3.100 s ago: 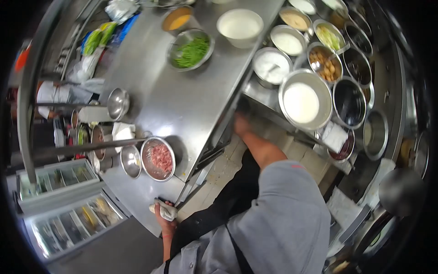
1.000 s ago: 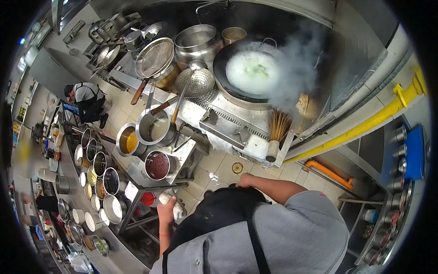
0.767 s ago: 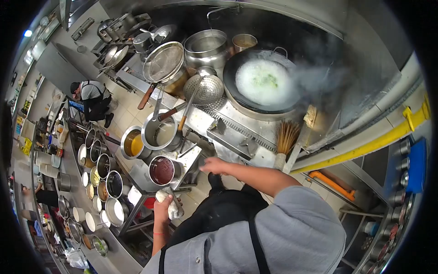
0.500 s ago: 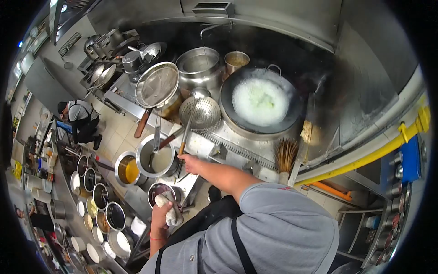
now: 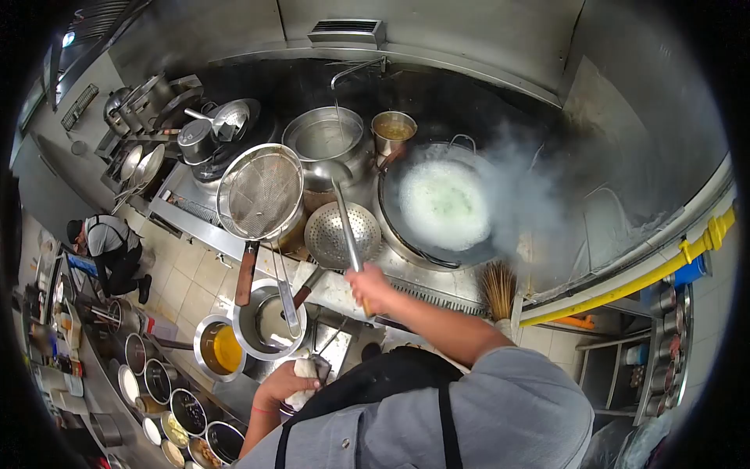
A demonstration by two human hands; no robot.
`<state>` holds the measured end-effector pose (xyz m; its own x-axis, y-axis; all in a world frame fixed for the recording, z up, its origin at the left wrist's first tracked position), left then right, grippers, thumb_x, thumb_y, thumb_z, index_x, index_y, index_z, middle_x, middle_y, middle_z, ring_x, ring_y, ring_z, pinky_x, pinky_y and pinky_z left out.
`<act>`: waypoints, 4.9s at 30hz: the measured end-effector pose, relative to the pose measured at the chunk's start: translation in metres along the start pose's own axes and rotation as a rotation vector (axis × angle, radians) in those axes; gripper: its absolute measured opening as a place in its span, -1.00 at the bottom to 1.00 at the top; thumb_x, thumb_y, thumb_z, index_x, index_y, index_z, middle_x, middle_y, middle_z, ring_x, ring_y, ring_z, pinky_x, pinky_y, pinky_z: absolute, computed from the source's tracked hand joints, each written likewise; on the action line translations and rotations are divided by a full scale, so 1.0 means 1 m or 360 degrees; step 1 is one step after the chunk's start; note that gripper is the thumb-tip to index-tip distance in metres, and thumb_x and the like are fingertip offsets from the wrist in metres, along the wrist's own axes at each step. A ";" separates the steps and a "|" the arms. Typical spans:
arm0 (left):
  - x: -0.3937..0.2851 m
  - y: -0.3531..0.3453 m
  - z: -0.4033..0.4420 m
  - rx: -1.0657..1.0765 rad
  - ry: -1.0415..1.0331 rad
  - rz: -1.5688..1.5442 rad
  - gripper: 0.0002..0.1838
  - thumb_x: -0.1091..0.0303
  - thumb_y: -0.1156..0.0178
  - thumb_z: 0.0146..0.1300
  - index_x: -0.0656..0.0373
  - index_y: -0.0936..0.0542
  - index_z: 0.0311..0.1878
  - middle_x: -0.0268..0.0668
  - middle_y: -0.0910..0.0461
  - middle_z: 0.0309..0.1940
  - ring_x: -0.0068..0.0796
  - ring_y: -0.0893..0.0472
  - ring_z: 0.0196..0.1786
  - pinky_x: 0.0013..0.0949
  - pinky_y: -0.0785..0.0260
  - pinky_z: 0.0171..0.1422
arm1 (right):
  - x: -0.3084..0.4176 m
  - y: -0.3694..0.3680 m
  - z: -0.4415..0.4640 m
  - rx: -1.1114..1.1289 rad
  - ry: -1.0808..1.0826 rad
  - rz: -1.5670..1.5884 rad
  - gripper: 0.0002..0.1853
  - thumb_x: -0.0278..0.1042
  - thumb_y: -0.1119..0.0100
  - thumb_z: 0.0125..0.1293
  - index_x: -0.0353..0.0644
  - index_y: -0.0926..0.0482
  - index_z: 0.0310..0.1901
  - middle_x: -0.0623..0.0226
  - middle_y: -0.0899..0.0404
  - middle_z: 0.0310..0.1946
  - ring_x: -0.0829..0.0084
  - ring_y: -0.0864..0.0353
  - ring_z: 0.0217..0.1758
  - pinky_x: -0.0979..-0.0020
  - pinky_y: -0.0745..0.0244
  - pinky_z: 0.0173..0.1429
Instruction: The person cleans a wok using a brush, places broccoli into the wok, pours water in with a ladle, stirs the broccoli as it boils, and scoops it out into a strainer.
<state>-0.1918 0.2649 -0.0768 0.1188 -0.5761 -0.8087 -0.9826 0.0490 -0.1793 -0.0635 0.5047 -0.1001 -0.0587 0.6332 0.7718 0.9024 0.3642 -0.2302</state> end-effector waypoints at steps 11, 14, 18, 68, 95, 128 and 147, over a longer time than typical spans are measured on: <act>0.059 0.056 -0.015 -0.0085 -0.0006 -0.0307 -0.52 0.34 -0.45 -0.04 0.26 -0.53 -0.04 -0.39 -0.59 -0.32 -0.56 -0.55 -0.24 -0.41 -0.40 -0.11 | 0.202 0.001 0.224 -0.0343 0.0340 -0.0734 -0.79 -0.35 -0.03 0.29 -0.31 -0.40 -0.44 0.37 -0.31 -0.78 0.47 -0.35 -0.81 0.45 -0.26 -0.77; 0.051 0.061 -0.023 -0.0154 0.0043 -0.0450 -0.57 0.44 -0.40 0.00 0.25 -0.55 -0.01 -0.38 -0.62 -0.26 -0.55 -0.56 -0.19 -0.41 -0.39 -0.04 | 0.176 -0.032 0.262 0.0179 -0.0118 0.0438 -0.80 -0.38 0.00 0.30 -0.21 -0.34 -0.48 0.62 -0.16 -0.78 0.69 -0.20 -0.81 0.64 -0.19 -0.74; 0.045 0.063 -0.014 -0.0082 0.0047 -0.0454 -0.56 0.43 -0.40 -0.01 0.25 -0.56 0.00 -0.36 -0.63 -0.23 -0.52 -0.58 -0.16 -0.41 -0.39 0.00 | 0.169 -0.059 0.241 0.0778 -0.0250 0.1358 -0.84 -0.45 0.00 0.28 -0.20 -0.30 -0.45 0.60 -0.21 -0.75 0.75 -0.19 -0.78 0.69 -0.21 -0.69; 0.013 0.017 -0.007 -0.0080 -0.0084 -0.0334 -0.56 0.48 -0.35 0.04 0.35 -0.50 0.02 -0.21 -0.65 -0.34 -0.41 -0.64 -0.30 -0.36 -0.49 -0.17 | 0.190 0.025 0.112 0.1030 -0.0583 0.1287 -0.72 -0.48 0.06 0.29 -0.41 -0.29 -0.01 0.57 -0.23 -0.67 0.81 -0.21 -0.77 0.75 -0.19 -0.77; 0.000 -0.068 0.087 -0.0026 0.0017 -0.0702 -0.68 0.43 -0.31 0.09 0.32 -0.46 -0.12 -0.08 -0.61 -0.44 -0.25 -0.65 -0.44 -0.23 -0.56 -0.36 | 0.122 0.245 -0.205 -0.0779 0.0700 -0.1751 -0.46 -0.33 -0.20 0.17 -0.23 -0.38 0.21 -0.03 -0.53 -0.06 0.13 -0.54 0.00 0.30 -0.39 0.09; -0.035 -0.128 0.071 -0.0074 -0.0173 -0.0505 -0.66 0.38 -0.34 0.06 0.34 -0.51 -0.14 -0.10 -0.63 -0.42 -0.28 -0.66 -0.42 -0.25 -0.55 -0.33 | 0.012 0.281 -0.163 0.0168 -0.0168 0.0935 -0.84 -0.40 -0.03 0.35 -0.11 -0.39 -0.06 0.55 -0.29 -0.61 0.77 -0.19 -0.76 0.66 -0.08 -0.78; -0.054 -0.142 0.094 0.0149 -0.0222 -0.0523 -0.67 0.37 -0.30 0.11 0.40 -0.50 -0.14 -0.09 -0.62 -0.41 -0.27 -0.66 -0.40 -0.25 -0.56 -0.30 | 0.053 0.311 -0.187 -0.0980 0.0398 -0.2006 -0.40 -0.37 -0.13 0.13 -0.18 -0.34 0.27 -0.04 -0.54 0.04 0.05 -0.53 0.10 0.27 -0.39 0.20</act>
<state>-0.0453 0.3657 -0.0608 0.4507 -0.4571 -0.7667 -0.8721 -0.0420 -0.4876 0.2934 0.5238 -0.0197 -0.9316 -0.0447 0.3608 0.3463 0.1930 0.9181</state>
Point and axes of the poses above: each hand's wrist, its own z-axis towards the middle knuckle, its own y-axis out of the back of the hand, x = y × z, the point moved 8 cm from there along z, towards the middle knuckle
